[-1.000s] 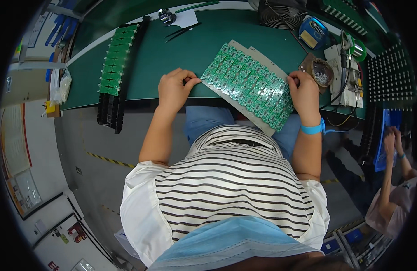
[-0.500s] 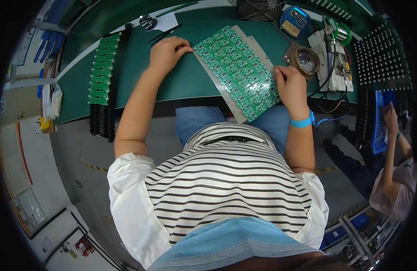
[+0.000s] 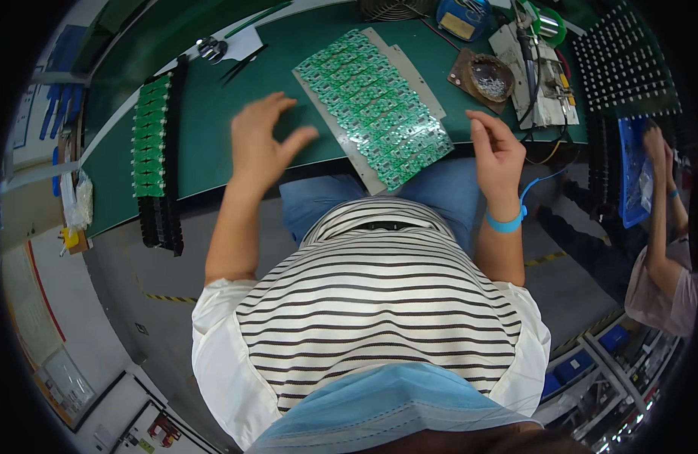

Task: The person flips and aligns a circuit board on a metal plate on the table, then solders components on the circuit board using a soldering iron.

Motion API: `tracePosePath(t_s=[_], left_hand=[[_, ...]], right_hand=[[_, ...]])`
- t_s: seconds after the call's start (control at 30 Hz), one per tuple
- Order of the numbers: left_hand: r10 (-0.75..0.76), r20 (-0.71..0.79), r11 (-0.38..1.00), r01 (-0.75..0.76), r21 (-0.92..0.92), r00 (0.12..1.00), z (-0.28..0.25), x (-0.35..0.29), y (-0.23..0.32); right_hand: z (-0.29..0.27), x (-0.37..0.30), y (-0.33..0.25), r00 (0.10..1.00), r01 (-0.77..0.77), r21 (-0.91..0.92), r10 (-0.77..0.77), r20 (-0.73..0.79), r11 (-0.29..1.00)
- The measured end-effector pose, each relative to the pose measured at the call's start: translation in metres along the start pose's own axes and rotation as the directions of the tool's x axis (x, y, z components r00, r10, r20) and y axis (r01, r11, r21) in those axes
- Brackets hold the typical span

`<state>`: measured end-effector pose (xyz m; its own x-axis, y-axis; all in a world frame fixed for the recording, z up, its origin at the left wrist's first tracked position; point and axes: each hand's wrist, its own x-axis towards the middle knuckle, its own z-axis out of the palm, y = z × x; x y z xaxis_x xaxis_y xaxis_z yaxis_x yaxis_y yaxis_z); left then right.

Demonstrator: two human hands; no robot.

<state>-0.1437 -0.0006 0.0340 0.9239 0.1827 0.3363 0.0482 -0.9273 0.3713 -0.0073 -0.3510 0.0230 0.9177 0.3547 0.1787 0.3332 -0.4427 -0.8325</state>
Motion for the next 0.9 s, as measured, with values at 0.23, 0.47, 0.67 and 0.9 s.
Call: tracePosePath(t_s=[0.23,0.47,0.67,0.9], left_hand=[[0.024,0.088,0.999,-0.021,-0.03,0.996,0.038,-0.033,0.036],[0.035,0.114,0.999,-0.03,-0.043,0.993,0.048,-0.031,0.031],[0.041,0.114,0.998,-0.034,-0.061,0.993,0.045,-0.024,0.033],[0.094,-0.094,0.97,-0.113,-0.217,0.991,0.036,0.004,0.04]], right_hand=[[0.004,0.032,0.025,0.996,-0.089,0.996,-0.019,0.089,-0.026],[0.008,0.075,0.018,0.987,0.012,0.913,0.15,0.054,-0.409],[0.001,0.118,0.004,0.925,0.07,0.886,0.363,0.114,-0.459],[-0.01,0.119,0.001,0.89,0.198,0.965,0.444,-0.103,-0.174]])
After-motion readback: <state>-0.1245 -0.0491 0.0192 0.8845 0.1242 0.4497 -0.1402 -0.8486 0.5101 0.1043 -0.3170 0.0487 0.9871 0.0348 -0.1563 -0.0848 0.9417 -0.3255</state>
